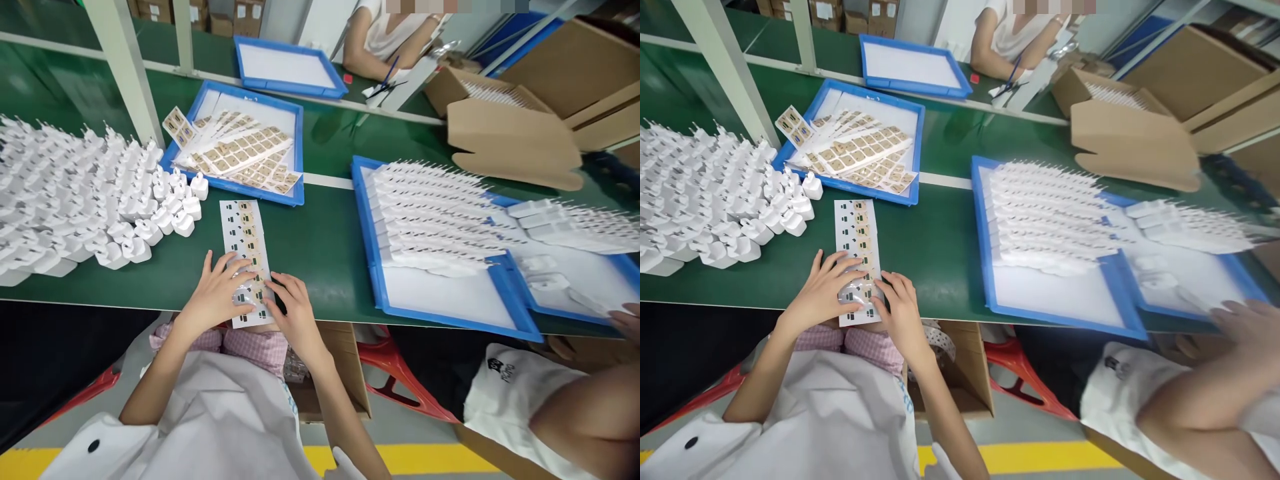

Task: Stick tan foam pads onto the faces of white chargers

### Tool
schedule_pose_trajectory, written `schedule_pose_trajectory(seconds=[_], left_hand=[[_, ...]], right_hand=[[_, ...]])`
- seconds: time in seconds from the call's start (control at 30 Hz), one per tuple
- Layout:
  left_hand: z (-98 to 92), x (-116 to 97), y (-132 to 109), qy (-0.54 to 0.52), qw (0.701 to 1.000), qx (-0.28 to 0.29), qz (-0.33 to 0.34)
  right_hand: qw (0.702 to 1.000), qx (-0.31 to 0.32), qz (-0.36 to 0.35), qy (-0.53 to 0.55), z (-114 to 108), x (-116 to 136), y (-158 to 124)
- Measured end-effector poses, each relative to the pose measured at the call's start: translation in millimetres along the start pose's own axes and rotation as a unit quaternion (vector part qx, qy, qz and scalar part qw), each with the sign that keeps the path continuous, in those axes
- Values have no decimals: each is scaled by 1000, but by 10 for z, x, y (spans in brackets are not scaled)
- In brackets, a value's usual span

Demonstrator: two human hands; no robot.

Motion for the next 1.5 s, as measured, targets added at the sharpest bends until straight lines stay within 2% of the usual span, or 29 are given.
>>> schedule_pose_trajectory(seconds=[0.2,0.3,0.43,0.57,0.73,0.87,1.0,1.1,1.2,1.27,1.33,1.4,1.5], left_hand=[[50,-92,-172,19,999,21,18],[89,-150,-274,59,998,7,31],[135,-177,-323,104,993,-19,44],[143,-170,-312,107,993,-10,47],[105,-164,-269,71,997,9,32],[80,-127,-147,64,997,26,33],[34,-64,6,70,996,35,33],[-95,7,62,117,992,14,48],[-332,164,27,242,968,-67,15],[-497,321,-21,337,937,-93,-19],[-618,482,-49,401,912,-81,-20],[-685,605,-34,424,903,-66,0],[-723,671,60,416,907,-67,17]], right_hand=[[1000,-1,-9,-4,-15,67,-156],[1000,-4,-20,-11,-10,107,-271],[998,-40,-37,-18,9,157,-327],[997,-55,-47,-29,-22,204,-258],[990,-31,-98,-94,-133,307,-175],[973,-25,-153,-170,-283,399,-141],[972,-22,-173,-158,-469,432,-94],[989,-49,-127,-48,-556,417,-67],[990,-55,-31,124,-522,389,-67],[971,-53,46,230,-442,372,-81],[941,-45,124,312,-349,358,-98],[910,-29,181,371,-278,349,-110],[882,-8,222,416,-245,339,-125]])
Point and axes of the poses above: each hand's wrist, its own y-axis towards the middle knuckle, its own z-axis out of the palm, x = y × z, the point moved 1 cm from there along y, towards the middle knuckle, and after that the axes turned 4 degrees about y, right-handed, at the moved point
